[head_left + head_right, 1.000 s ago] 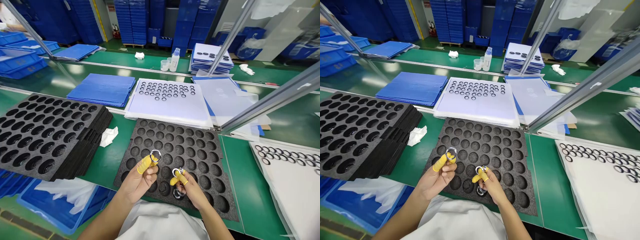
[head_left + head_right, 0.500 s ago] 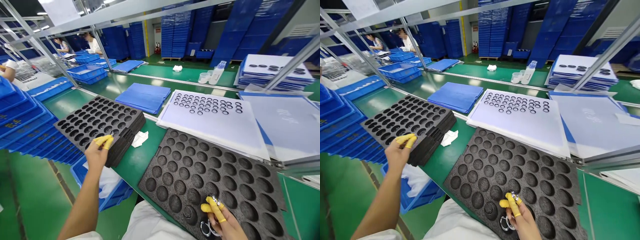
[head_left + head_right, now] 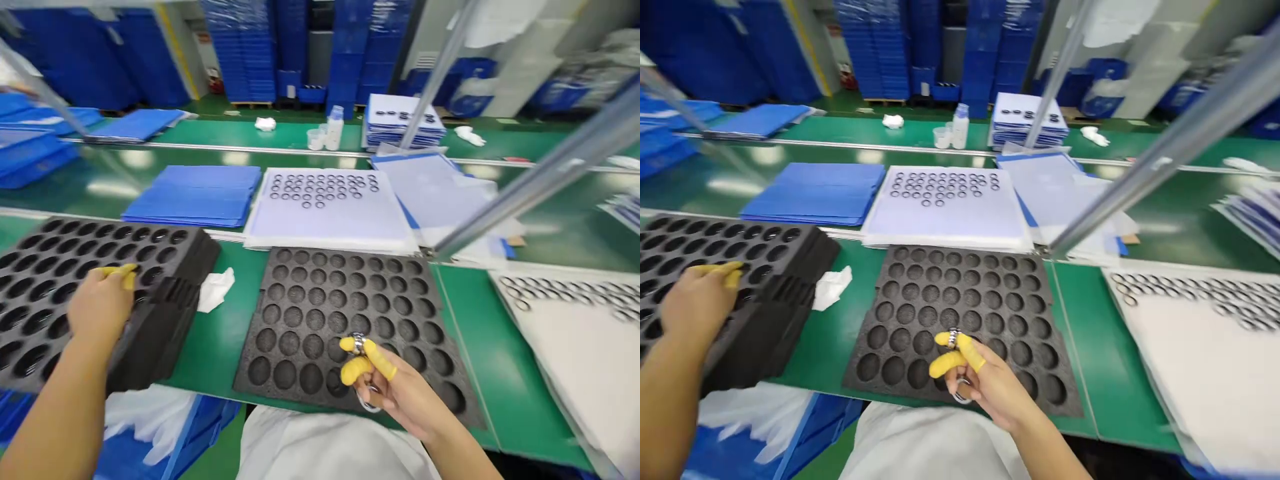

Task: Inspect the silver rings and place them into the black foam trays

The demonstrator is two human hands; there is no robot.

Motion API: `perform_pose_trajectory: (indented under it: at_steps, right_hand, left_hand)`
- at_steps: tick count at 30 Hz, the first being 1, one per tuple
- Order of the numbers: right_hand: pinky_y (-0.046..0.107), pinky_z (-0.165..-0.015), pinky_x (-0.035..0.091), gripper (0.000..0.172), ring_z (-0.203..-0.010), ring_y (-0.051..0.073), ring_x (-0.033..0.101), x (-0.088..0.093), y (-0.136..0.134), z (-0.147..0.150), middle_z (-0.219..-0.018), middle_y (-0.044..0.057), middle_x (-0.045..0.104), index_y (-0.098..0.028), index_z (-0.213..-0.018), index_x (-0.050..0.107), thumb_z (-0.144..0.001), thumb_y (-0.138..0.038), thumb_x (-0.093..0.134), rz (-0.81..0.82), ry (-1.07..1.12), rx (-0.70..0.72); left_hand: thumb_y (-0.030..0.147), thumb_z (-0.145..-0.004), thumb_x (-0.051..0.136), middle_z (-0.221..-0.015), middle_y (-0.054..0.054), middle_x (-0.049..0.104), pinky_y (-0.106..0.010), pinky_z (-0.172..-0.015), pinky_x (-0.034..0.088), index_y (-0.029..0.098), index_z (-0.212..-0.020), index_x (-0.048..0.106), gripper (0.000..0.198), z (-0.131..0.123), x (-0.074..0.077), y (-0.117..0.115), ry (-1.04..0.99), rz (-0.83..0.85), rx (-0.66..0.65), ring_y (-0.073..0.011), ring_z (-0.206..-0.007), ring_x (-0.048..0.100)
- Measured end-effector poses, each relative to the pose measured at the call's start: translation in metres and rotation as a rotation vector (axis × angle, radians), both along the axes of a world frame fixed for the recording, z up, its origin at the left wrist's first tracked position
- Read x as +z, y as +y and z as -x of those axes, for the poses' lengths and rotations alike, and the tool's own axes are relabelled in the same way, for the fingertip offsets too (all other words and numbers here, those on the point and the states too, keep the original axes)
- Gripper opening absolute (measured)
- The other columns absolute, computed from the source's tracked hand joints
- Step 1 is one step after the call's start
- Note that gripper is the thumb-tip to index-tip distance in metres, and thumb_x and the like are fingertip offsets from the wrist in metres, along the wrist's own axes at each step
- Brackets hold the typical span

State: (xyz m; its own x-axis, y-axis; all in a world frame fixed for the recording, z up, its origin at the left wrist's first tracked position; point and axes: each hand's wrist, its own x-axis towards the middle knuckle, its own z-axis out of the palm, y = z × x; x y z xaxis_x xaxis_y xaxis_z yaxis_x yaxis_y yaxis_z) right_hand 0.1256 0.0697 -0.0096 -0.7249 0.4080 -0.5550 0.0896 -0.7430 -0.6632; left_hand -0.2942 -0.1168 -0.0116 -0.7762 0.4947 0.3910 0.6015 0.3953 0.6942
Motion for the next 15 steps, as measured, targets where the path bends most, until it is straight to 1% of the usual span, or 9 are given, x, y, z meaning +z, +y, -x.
perform_pose_trajectory:
  at_steps: [2, 3, 4, 6, 7, 9, 11, 13, 15]
  right_hand:
    - [0.020, -0.044, 0.011, 0.057, -0.052, 0.008, 0.049, 0.005, -0.004, 0.001, -0.068, 0.006, 0.070, -0.015, -0.099, 0.070, -0.074, -0.065, 0.081, 0.004, 0.050, 0.017]
    - [0.020, -0.044, 0.011, 0.059, -0.051, 0.008, 0.049, 0.007, -0.006, 0.001, -0.068, 0.005, 0.069, -0.015, -0.104, 0.070, -0.076, -0.066, 0.079, 0.000, 0.075, 0.029]
    - [0.021, -0.044, 0.011, 0.060, -0.051, 0.008, 0.048, 0.008, -0.008, 0.002, -0.068, 0.005, 0.070, -0.014, -0.107, 0.069, -0.078, -0.066, 0.077, -0.009, 0.098, 0.045]
    - [0.021, -0.045, 0.012, 0.059, -0.051, 0.007, 0.048, 0.010, -0.011, 0.003, -0.070, 0.004, 0.069, -0.014, -0.108, 0.068, -0.081, -0.066, 0.075, -0.027, 0.135, 0.084]
    - [0.021, -0.045, 0.013, 0.058, -0.051, 0.007, 0.047, 0.011, -0.012, 0.003, -0.069, 0.003, 0.069, -0.014, -0.105, 0.067, -0.081, -0.067, 0.074, -0.036, 0.149, 0.104]
    - [0.021, -0.045, 0.014, 0.056, -0.049, 0.006, 0.043, 0.012, -0.012, 0.001, -0.063, 0.000, 0.064, -0.014, -0.097, 0.067, -0.082, -0.068, 0.072, -0.061, 0.177, 0.123]
    - [0.021, -0.045, 0.016, 0.055, -0.047, 0.005, 0.040, 0.011, -0.012, -0.004, -0.058, -0.003, 0.058, -0.014, -0.087, 0.065, -0.083, -0.069, 0.071, -0.087, 0.199, 0.117]
    - [0.022, -0.045, 0.016, 0.054, -0.047, 0.005, 0.038, 0.010, -0.011, -0.010, -0.059, -0.004, 0.056, -0.015, -0.081, 0.063, -0.082, -0.068, 0.073, -0.112, 0.194, 0.082]
    - [0.022, -0.045, 0.016, 0.054, -0.046, 0.004, 0.035, 0.007, -0.011, -0.016, -0.060, -0.004, 0.056, -0.015, -0.079, 0.061, -0.080, -0.068, 0.074, -0.127, 0.175, 0.036]
  left_hand:
    - [0.037, -0.086, 0.068, -0.101, 0.001, 0.065, -0.030, -0.075, 0.050, 0.025, -0.087, 0.073, 0.013, -0.033, -0.002, 0.013, 0.000, 0.029, 0.009, -0.0243, -0.106, 0.064]
    - [0.039, -0.085, 0.070, -0.104, 0.002, 0.068, -0.033, -0.080, 0.051, 0.028, -0.099, 0.076, 0.019, -0.055, -0.003, 0.020, -0.033, 0.085, -0.038, -0.0238, -0.102, 0.066]
    - [0.043, -0.084, 0.071, -0.103, 0.002, 0.071, -0.035, -0.082, 0.052, 0.030, -0.107, 0.076, 0.027, -0.081, -0.005, 0.026, -0.148, 0.151, -0.135, -0.0225, -0.094, 0.068]
    - [0.049, -0.086, 0.070, -0.102, -0.002, 0.076, -0.035, -0.080, 0.056, 0.029, -0.118, 0.074, 0.039, -0.136, -0.007, 0.040, -0.507, 0.146, -0.436, -0.0212, -0.085, 0.070]
    - [0.051, -0.088, 0.067, -0.100, -0.004, 0.076, -0.034, -0.077, 0.057, 0.028, -0.120, 0.074, 0.040, -0.164, -0.008, 0.047, -0.639, 0.106, -0.534, -0.0206, -0.082, 0.070]
    - [0.054, -0.090, 0.065, -0.090, -0.006, 0.076, -0.031, -0.073, 0.058, 0.026, -0.116, 0.077, 0.040, -0.209, -0.011, 0.062, -0.821, 0.029, -0.699, -0.0181, -0.073, 0.067]
    - [0.055, -0.090, 0.065, -0.083, -0.006, 0.076, -0.029, -0.067, 0.057, 0.025, -0.110, 0.080, 0.039, -0.240, -0.014, 0.075, -0.950, -0.017, -0.806, -0.0167, -0.067, 0.065]
    - [0.054, -0.088, 0.069, -0.074, -0.006, 0.073, -0.027, -0.061, 0.056, 0.023, -0.100, 0.083, 0.036, -0.258, -0.018, 0.083, -1.031, -0.052, -0.823, -0.0156, -0.062, 0.062]
    - [0.051, -0.082, 0.077, -0.066, -0.004, 0.070, -0.025, -0.057, 0.053, 0.021, -0.091, 0.083, 0.032, -0.269, -0.020, 0.086, -1.094, -0.077, -0.770, -0.0147, -0.058, 0.060]
